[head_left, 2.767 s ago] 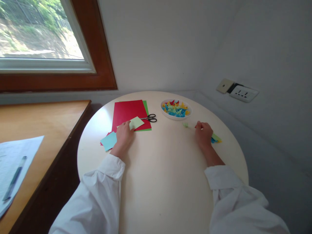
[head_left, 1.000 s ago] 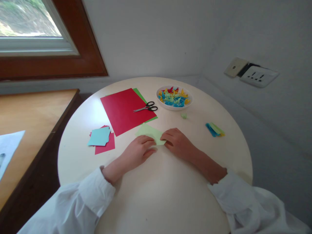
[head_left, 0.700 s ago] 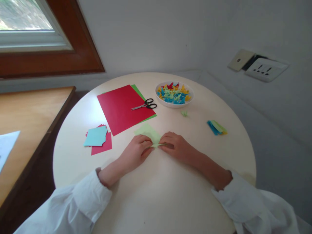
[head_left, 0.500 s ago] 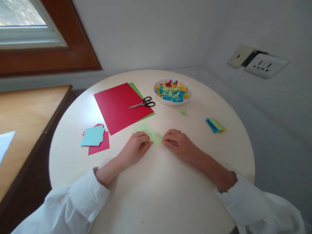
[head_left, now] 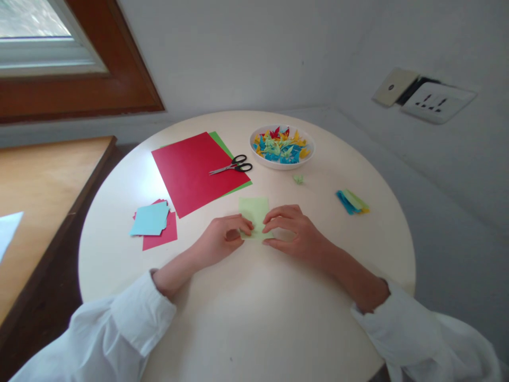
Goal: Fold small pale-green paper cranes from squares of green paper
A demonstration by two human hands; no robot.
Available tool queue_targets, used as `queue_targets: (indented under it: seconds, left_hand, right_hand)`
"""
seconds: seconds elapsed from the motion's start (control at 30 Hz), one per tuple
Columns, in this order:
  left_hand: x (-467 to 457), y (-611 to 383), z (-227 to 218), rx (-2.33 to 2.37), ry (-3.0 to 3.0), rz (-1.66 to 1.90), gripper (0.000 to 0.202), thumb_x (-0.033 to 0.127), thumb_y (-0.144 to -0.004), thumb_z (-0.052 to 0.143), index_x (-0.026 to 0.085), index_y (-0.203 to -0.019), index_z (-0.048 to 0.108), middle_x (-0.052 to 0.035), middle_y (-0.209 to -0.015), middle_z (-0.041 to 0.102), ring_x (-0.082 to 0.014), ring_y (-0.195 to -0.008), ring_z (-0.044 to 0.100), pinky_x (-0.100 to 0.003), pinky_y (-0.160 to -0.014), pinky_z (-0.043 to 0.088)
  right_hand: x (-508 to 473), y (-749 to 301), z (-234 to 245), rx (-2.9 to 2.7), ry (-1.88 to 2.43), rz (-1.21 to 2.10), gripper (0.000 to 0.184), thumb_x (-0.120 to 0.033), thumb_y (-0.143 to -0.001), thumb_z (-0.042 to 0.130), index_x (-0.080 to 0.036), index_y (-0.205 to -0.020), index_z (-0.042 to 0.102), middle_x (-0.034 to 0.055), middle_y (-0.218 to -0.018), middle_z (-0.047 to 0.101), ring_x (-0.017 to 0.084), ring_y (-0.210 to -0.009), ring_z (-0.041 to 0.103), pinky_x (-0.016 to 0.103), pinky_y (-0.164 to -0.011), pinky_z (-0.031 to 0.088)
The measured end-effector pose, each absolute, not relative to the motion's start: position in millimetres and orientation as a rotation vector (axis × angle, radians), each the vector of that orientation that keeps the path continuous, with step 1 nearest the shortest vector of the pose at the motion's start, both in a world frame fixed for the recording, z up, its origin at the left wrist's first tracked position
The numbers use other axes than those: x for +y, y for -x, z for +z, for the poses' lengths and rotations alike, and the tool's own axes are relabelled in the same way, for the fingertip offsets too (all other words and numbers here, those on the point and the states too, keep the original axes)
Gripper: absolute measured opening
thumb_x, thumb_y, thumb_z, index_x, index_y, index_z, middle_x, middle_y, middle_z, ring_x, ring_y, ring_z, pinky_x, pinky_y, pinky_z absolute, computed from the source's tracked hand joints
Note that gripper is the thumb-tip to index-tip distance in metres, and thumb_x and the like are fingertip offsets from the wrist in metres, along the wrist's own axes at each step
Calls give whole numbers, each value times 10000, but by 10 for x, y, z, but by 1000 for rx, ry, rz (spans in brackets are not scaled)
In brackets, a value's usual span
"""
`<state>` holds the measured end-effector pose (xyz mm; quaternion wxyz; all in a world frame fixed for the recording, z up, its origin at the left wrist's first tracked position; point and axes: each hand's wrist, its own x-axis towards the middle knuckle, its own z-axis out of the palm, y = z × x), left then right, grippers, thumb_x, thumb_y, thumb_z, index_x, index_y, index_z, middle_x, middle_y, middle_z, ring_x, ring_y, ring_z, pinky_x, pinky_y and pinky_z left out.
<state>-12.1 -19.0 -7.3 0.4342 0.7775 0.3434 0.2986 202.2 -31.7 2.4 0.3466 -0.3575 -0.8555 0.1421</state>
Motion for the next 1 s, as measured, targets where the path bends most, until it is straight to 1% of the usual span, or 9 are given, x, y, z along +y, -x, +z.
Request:
queue_targets:
  seconds: [0.1,0.2,0.27,0.37,0.5,0.6,0.73,0.83,1.0]
  left_hand:
    - [-141,156,-105,799,-1985,758,113,118,-741,517,180,-770,607,-58,-894,677,-184,-938,626,-396,-951,406]
    - [-122,164,-87,823,-2199,725,155,95,-740,494,189,-758,617,-45,-911,685,-176,-983,614,-455,-1076,245]
    - [-140,158,-54,874,-2354,701,159,92,-744,503,190,-776,624,-55,-979,671,-175,-1003,595,-452,-1061,242]
    - [-213,141,8,988,-2526,670,126,137,-794,528,194,-831,634,-63,-1014,653,-189,-1005,571,-419,-945,303]
    - [-345,116,85,1072,-2643,579,150,181,-867,480,189,-842,628,-38,-897,672,-177,-875,578,-379,-816,289]
    - [-408,108,116,1170,-2662,509,173,162,-870,463,172,-815,627,-36,-868,677,-182,-820,562,-374,-788,276]
    - [-427,116,124,1185,-2660,430,224,148,-879,437,166,-756,623,-35,-873,692,-190,-817,558,-379,-788,265]
    - [-435,136,126,1186,-2636,440,249,158,-894,420,170,-758,628,-35,-885,705,-191,-835,571,-386,-807,260]
    - [-498,207,117,1167,-2570,478,192,165,-895,423,181,-938,610,-35,-949,709,-181,-878,597,-397,-883,242]
  right_hand:
    - [-308,-2038,12,-2340,861,460,90,-160,-735,661,-192,-806,616,66,-1004,673,194,-957,611,369,-848,345]
    - [-309,-2028,-13,-2392,814,504,82,-106,-775,593,-187,-780,605,27,-860,695,151,-836,631,337,-825,359]
    - [-319,-2012,-23,-2398,834,430,89,-110,-802,563,-184,-773,603,13,-755,682,136,-743,614,305,-766,381]
    - [-344,-1985,-19,-2437,905,208,103,-123,-821,539,-175,-771,612,28,-722,663,150,-700,579,288,-693,379]
    - [-388,-1941,3,-2535,970,-4,141,-109,-823,511,-161,-729,601,35,-670,626,161,-651,539,293,-637,345]
    - [-430,-1896,21,-2595,1006,-36,142,-115,-821,504,-158,-716,589,38,-653,604,163,-631,512,298,-620,330]
    - [-474,-1854,36,-2634,1018,92,115,-118,-805,517,-165,-731,591,48,-688,606,177,-669,512,309,-646,344]
    - [-476,-1853,44,-2550,1043,331,90,-140,-817,530,-170,-765,598,49,-739,618,176,-723,530,304,-683,375]
    - [-441,-1846,76,-2345,1158,632,155,-164,-841,517,-167,-692,560,17,-682,578,140,-678,513,260,-650,400]
